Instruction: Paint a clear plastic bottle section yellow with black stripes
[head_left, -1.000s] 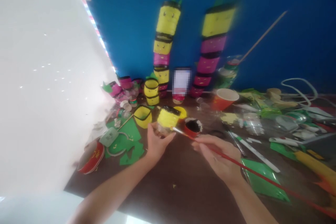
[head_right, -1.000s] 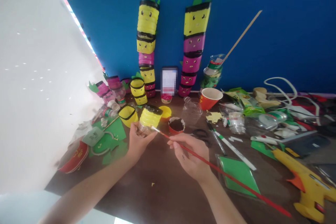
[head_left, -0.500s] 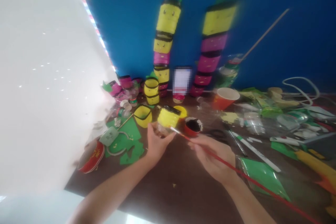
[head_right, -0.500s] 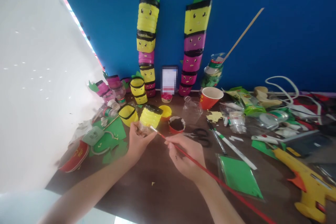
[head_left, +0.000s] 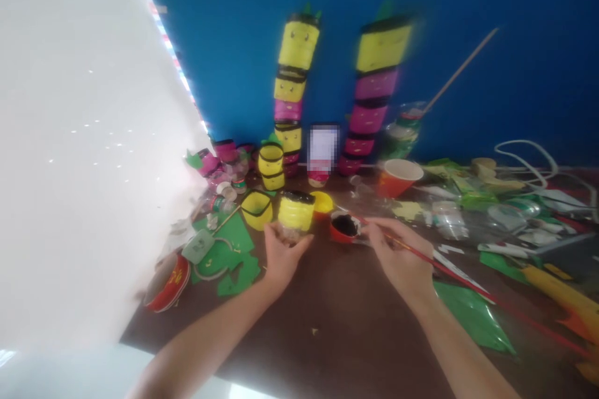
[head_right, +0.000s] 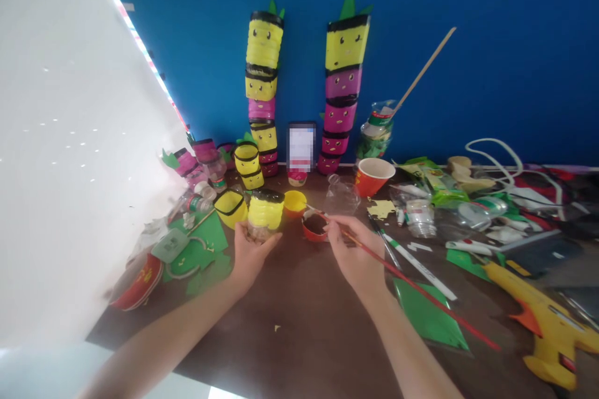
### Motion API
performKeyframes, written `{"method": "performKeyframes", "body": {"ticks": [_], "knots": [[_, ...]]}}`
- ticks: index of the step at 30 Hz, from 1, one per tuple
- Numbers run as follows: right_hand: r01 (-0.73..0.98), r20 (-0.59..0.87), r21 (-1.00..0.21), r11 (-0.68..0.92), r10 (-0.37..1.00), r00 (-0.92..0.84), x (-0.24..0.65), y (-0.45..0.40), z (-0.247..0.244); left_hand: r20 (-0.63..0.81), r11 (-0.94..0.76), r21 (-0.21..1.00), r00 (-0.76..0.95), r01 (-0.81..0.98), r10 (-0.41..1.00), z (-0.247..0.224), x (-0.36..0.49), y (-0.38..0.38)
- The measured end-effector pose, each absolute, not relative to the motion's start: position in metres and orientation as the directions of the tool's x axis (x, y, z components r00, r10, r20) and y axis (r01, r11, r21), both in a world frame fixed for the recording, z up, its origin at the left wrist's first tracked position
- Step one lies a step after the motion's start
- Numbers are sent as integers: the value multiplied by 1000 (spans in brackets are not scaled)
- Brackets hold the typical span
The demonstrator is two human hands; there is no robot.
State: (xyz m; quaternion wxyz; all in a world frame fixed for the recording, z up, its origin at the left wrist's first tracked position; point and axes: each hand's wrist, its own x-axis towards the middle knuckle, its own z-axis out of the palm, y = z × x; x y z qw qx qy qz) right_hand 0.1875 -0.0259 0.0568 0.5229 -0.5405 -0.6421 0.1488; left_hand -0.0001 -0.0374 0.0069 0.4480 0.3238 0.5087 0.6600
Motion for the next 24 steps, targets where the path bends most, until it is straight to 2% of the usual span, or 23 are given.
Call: {"method": "performKeyframes", "body": {"ticks": [6, 12, 17, 20, 24], "knots": [[682, 460, -600, 418, 878, -134, 179, 6, 70, -6, -104, 959, -389, -262, 921, 15, 0, -39], [703, 416, -581, 409, 892, -175, 169, 38, 78, -45, -92, 936, -372, -341, 927, 15, 0, -39], [681, 394, -628, 378, 908, -140, 174, 45, 80, -62, -84, 924, -363, -372, 930, 13, 1, -39], [629, 395, -706, 325, 918, -31, 183, 34, 81, -58, -83, 924, -352, -372, 934, 12, 1, -39], [351, 268, -914, 202, 951, 152, 196, 13, 74, -47, -87, 934, -360, -347, 932, 11, 2, -38]]}}
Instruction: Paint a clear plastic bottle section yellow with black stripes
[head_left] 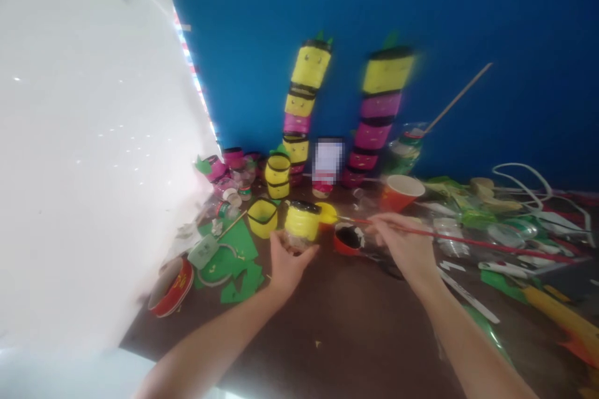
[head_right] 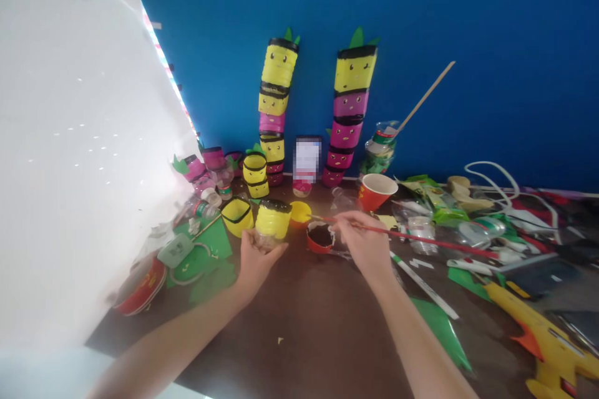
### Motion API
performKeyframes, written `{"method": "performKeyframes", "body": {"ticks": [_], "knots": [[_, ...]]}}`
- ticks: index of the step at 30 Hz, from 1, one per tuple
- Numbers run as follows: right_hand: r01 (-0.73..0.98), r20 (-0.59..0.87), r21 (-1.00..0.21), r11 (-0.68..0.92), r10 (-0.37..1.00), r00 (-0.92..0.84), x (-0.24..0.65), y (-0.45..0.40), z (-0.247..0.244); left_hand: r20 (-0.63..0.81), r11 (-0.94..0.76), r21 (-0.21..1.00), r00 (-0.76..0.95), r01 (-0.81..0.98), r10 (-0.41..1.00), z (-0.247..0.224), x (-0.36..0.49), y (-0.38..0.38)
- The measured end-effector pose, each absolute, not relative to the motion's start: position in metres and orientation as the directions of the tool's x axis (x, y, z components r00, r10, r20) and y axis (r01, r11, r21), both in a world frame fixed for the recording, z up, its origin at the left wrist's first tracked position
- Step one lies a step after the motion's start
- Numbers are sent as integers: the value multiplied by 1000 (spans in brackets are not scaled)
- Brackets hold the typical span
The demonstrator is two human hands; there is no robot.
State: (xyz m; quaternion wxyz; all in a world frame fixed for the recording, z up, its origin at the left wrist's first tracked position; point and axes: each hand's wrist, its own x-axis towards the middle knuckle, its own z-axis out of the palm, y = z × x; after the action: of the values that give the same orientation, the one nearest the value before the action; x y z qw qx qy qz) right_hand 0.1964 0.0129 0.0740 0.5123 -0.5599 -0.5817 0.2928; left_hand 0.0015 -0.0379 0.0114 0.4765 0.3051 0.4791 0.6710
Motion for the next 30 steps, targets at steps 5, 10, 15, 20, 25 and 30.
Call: {"method": "performKeyframes", "body": {"ticks": [5, 10, 15, 20, 25, 30], "knots": [[-60, 332, -936, 346, 928, 166, 204, -13, 46, -43, -81, 948, -377, -307, 925, 13, 2, -38], [-3, 342, -940, 342, 940, -15, 196, -39, 42, -45, -73, 951, -370, -300, 928, 14, 1, -39], [101, 348, -928, 358, 932, -101, 182, -48, 54, -47, -69, 952, -367, -297, 929, 16, 1, -40], [137, 385, -906, 400, 915, -122, 182, -42, 41, -56, -53, 957, -361, -285, 931, 18, 1, -39], [205, 452, -863, 461, 887, -90, 192, -40, 36, -71, -49, 954, -381, -297, 922, 15, 0, -37], [166, 490, -849, 503, 864, -115, 190, -41, 40, -65, -58, 947, -365, -317, 929, 14, 0, -38]]}}
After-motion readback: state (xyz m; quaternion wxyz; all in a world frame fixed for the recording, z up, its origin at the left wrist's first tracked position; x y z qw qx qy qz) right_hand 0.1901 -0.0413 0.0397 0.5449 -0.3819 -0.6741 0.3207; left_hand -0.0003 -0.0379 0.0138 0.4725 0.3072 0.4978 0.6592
